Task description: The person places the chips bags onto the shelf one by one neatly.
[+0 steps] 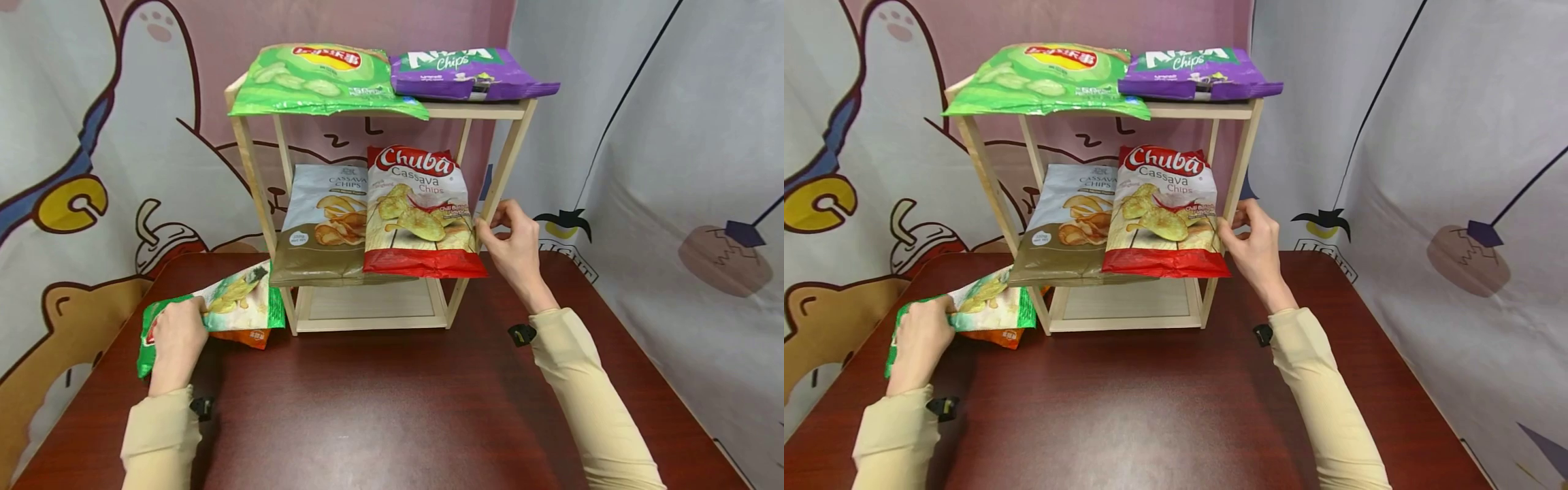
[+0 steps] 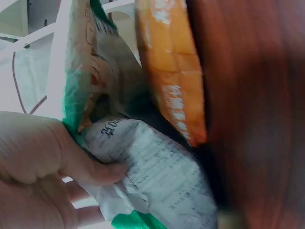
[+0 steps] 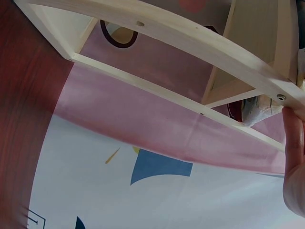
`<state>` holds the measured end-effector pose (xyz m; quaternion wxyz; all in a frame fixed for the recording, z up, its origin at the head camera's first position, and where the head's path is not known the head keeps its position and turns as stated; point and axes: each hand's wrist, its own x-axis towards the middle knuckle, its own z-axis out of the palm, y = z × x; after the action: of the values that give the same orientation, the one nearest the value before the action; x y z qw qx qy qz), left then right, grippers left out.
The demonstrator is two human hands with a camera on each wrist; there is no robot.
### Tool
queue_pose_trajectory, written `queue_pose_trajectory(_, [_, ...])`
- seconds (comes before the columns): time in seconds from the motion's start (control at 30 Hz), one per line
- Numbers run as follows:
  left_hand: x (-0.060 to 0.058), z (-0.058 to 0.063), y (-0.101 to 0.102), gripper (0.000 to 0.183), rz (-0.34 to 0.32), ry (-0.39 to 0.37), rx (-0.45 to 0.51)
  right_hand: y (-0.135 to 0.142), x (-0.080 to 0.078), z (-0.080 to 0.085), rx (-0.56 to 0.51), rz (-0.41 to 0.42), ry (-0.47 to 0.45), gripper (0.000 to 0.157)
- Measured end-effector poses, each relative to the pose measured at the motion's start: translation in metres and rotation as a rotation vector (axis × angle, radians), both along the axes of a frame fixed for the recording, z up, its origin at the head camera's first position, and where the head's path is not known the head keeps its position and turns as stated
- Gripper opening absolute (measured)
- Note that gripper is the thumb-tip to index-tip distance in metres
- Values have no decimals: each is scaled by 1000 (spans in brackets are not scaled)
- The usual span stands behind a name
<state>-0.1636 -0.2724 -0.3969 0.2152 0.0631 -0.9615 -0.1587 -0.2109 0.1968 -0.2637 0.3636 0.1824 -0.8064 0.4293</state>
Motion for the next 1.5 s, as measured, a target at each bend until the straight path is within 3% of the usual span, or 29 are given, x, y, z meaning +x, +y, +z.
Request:
queue_pose_trajectory(0.2, [1,-3,-4,19,-44,34,-3,0,0,0,-5,1,-2,14])
queue_pose_trajectory(0.47, [4,-3,-7,13,-23,0,0,0,0,-1,0,-3,0,14])
queue_pose_trajectory(0.57, [5,-5,-9,12,-21,-54,7,0,0,0,-3,0,1,13])
queue_pose_trajectory(0.8, [6,-5,-3,11,-45,-263,15,0,0,0,-8,0,-4,13])
queue_pose_trajectory(0.9, [7,-1,6,13,4,-347,16,0,0,0,-5,-3,-5,14])
queue_pose_trajectory(1.07, [11,5,25,30,170,-399,74,1,0,0,1,-13,-8,14])
queue_pose_trajectory(1.2, [12,7,31,40,288,-542,133,1,1,0,3,-18,-10,14])
queue_pose_trajectory(1.33, [10,2,28,63,352,-710,144,0,1,0,5,-19,-8,14])
queue_pose_trajectory(1.4, [9,-3,24,72,379,-738,159,0,0,0,6,-18,-9,14])
queue_pose_trajectory(1.5, [9,-11,18,77,410,-721,196,0,0,0,5,-17,-8,14])
